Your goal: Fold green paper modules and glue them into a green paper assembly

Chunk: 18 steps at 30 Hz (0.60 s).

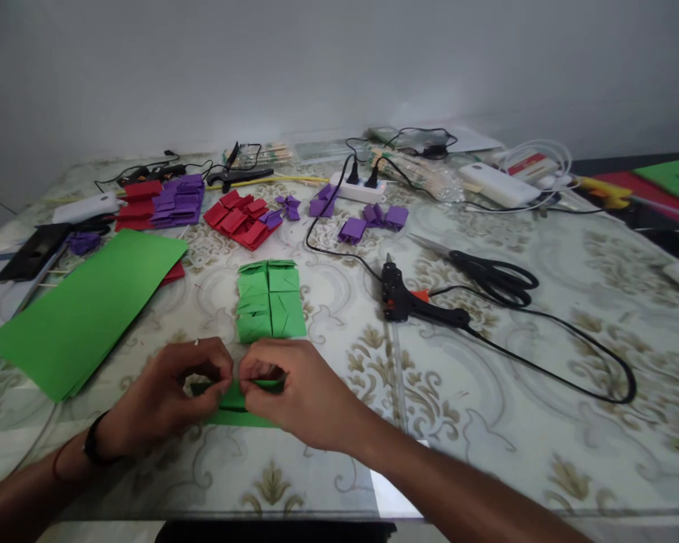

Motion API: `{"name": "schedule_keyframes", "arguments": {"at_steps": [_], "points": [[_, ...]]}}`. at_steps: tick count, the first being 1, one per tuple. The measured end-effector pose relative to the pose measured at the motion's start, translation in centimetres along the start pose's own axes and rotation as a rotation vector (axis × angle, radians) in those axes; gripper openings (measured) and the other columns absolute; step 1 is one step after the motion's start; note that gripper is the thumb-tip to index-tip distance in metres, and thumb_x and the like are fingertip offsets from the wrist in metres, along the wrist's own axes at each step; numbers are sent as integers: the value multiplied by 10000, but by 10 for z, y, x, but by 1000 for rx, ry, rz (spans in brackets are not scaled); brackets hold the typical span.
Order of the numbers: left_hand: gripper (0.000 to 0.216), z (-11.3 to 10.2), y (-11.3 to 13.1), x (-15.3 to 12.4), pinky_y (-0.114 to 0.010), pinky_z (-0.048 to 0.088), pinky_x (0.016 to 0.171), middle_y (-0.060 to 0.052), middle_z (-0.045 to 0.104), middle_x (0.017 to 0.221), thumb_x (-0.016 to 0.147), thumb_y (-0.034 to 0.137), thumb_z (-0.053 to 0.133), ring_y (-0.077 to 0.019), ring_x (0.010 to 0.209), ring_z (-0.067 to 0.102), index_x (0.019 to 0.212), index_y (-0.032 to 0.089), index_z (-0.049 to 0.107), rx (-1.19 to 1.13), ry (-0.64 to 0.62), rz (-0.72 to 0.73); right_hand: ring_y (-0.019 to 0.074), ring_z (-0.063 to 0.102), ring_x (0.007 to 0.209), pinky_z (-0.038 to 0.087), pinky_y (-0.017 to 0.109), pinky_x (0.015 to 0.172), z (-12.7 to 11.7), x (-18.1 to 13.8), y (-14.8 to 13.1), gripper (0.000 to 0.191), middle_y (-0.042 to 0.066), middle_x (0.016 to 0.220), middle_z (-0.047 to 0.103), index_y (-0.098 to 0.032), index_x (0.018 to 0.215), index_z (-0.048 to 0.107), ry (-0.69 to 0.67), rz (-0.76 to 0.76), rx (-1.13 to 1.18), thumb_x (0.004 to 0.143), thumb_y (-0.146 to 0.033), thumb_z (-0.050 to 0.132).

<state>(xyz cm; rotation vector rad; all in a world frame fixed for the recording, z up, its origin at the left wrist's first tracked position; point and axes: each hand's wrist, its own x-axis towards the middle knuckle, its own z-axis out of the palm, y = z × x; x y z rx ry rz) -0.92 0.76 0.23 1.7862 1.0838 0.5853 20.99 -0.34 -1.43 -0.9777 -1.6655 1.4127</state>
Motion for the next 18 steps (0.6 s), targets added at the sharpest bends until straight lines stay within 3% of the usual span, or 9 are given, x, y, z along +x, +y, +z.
{"name": "schedule_keyframes", "arguments": {"at_steps": [7, 11, 14, 16, 18], "points": [[114, -30, 1, 5, -269, 540, 657, -10, 755, 722, 869, 270, 716, -179, 689, 712, 789, 205, 667, -108, 89, -70, 136, 538, 675, 401, 268, 636, -20, 3, -2, 68, -33, 710, 617, -203, 774, 663, 92, 117, 106, 833, -208, 696], [136, -35, -2, 9, -297, 593, 739, -35, 799, 828, 923, 313, 738, -192, 763, 762, 886, 190, 691, -250, 241, -102, 144, 505, 661, 376, 285, 629, -30, 7, -1, 161, -33, 699, 577, -203, 824, 679, 193, 136, 77, 876, -350, 722], [317, -23, -5, 11, -288, 600, 722, -61, 788, 1090, 864, 333, 832, -202, 867, 764, 1126, 203, 710, -349, 136, -146, 140, 485, 657, 359, 285, 620, -30, 8, 0, 203, -36, 706, 558, -201, 857, 684, 204, 150, 73, 910, -393, 723], [459, -13, -7, 11, -275, 590, 708, -35, 783, 1018, 804, 325, 882, -201, 852, 756, 1197, 222, 669, -454, 12, -168, 135, 468, 646, 344, 281, 603, -27, 7, 0, 212, -43, 702, 541, -200, 869, 679, 169, 160, 93, 926, -400, 724], [448, -6, -10, 10, -246, 547, 661, -3, 760, 910, 821, 348, 881, -172, 780, 710, 1194, 223, 667, -433, -17, -207, 131, 457, 641, 335, 277, 591, -24, 7, 1, 222, -48, 699, 529, -199, 875, 673, 135, 180, 125, 923, -404, 744]]}}
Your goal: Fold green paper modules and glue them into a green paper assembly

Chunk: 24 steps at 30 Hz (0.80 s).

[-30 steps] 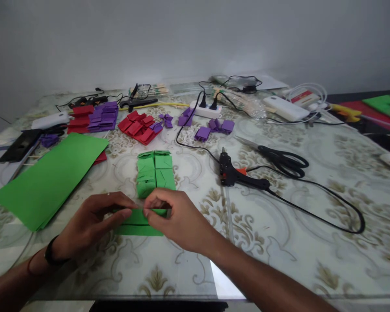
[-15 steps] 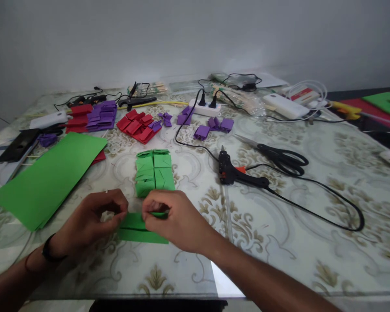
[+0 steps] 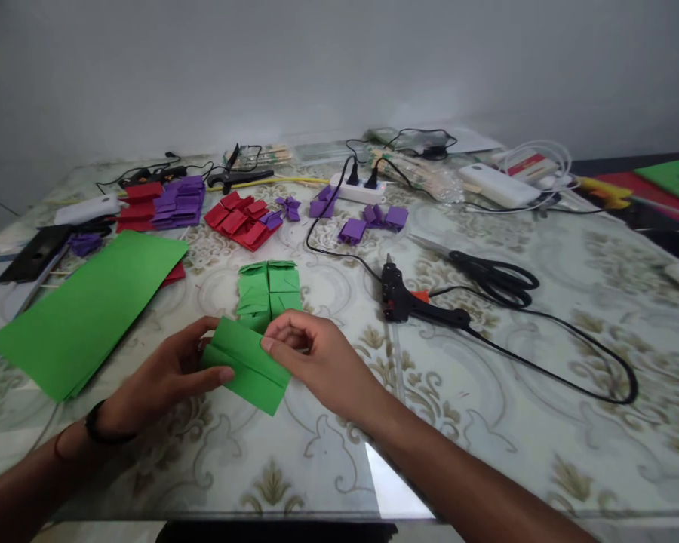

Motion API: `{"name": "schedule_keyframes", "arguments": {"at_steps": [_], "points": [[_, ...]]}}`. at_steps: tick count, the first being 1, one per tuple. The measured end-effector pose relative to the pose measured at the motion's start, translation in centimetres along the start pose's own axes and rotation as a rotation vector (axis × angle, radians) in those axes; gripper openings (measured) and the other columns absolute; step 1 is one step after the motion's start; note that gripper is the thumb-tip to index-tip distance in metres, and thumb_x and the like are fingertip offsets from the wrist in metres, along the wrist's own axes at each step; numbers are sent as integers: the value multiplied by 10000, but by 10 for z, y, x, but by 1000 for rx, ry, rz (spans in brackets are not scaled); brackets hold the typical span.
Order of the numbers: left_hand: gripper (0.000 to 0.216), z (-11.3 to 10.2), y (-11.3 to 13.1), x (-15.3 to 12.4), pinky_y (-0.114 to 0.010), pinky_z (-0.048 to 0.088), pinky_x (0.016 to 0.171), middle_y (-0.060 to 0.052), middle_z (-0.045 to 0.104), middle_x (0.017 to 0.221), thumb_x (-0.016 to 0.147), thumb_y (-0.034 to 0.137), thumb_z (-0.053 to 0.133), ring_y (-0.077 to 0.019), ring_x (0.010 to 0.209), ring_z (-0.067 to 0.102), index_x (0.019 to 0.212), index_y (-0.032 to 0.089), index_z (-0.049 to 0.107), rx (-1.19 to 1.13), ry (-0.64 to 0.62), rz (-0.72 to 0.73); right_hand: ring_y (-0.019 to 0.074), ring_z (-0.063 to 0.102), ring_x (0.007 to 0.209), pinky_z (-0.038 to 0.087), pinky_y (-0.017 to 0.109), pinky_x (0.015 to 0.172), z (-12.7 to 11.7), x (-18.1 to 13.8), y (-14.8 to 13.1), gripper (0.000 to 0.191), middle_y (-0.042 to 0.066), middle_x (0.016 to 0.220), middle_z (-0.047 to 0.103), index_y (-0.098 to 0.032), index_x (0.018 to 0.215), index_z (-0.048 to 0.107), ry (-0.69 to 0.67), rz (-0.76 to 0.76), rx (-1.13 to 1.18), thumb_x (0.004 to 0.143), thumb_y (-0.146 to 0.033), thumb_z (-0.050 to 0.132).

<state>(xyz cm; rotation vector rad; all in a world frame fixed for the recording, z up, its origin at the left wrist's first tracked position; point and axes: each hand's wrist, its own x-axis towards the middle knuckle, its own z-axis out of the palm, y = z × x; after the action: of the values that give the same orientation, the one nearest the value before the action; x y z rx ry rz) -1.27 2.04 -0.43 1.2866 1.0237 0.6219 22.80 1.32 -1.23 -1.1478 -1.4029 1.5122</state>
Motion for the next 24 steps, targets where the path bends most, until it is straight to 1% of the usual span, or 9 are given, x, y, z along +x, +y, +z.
{"name": "schedule_keyframes", "arguments": {"at_steps": [2, 5, 7, 9, 12, 15, 18, 21, 24], "points": [[406, 2, -3, -1, -231, 500, 616, 21, 725, 833, 839, 379, 864, -151, 711, 653, 1161, 215, 680, 82, 35, -23, 130, 464, 651, 340, 273, 594, 3, -1, 2, 237, -48, 709, 535, -197, 882, 670, -24, 27, 29, 903, -406, 780], [357, 1, -3, -2, -235, 490, 619, 29, 706, 822, 833, 385, 845, -148, 701, 624, 1103, 203, 699, 176, 103, -10, 129, 483, 675, 361, 268, 616, 6, -1, 3, 260, -45, 733, 556, -195, 886, 663, -49, 48, 47, 885, -408, 811], [374, 0, -2, -2, -232, 485, 607, 31, 703, 816, 823, 383, 845, -142, 680, 614, 1114, 202, 695, 176, 147, -3, 121, 478, 664, 374, 263, 615, 8, -2, 4, 279, -51, 732, 553, -196, 870, 650, -73, 67, 51, 876, -415, 823], [437, -1, -2, -2, -217, 449, 557, 40, 685, 769, 814, 390, 860, -128, 619, 585, 1164, 203, 676, 150, 194, -6, 115, 484, 641, 401, 258, 605, 9, -3, 5, 317, -60, 720, 540, -202, 844, 629, -105, 109, 66, 859, -436, 842], [505, 0, -2, -2, -194, 378, 499, 61, 640, 686, 797, 391, 882, -113, 555, 540, 1203, 202, 646, 103, 248, -9, 131, 581, 636, 483, 274, 632, 12, -4, 8, 388, -57, 690, 592, -215, 814, 588, -170, 177, 99, 841, -489, 863], [524, 3, 0, -3, -201, 435, 533, 44, 685, 725, 788, 367, 881, -128, 593, 598, 1212, 207, 619, 18, 235, -34, 157, 673, 671, 520, 287, 679, 14, -6, 12, 429, -25, 677, 693, -224, 801, 548, -222, 208, 100, 854, -509, 865], [522, 5, 1, -4, -218, 479, 563, 41, 693, 734, 780, 356, 878, -138, 611, 626, 1206, 208, 615, 5, 197, -41, 165, 699, 692, 538, 289, 692, 15, -6, 13, 436, -3, 702, 723, -219, 798, 558, -228, 190, 90, 877, -535, 848], [483, 5, -1, -4, -201, 429, 525, 76, 603, 659, 787, 357, 861, -120, 567, 565, 1185, 205, 633, 66, 150, -37, 165, 697, 690, 540, 288, 695, 15, -6, 11, 451, 7, 708, 719, -206, 786, 592, -185, 158, 61, 907, -586, 803], [452, 5, -2, -5, -175, 326, 474, 108, 493, 594, 799, 335, 855, -93, 517, 468, 1185, 201, 662, 151, 139, -27, 155, 679, 659, 509, 276, 669, 14, -5, 8, 483, 3, 681, 706, -202, 756, 597, -151, 146, 27, 905, -619, 791]]}}
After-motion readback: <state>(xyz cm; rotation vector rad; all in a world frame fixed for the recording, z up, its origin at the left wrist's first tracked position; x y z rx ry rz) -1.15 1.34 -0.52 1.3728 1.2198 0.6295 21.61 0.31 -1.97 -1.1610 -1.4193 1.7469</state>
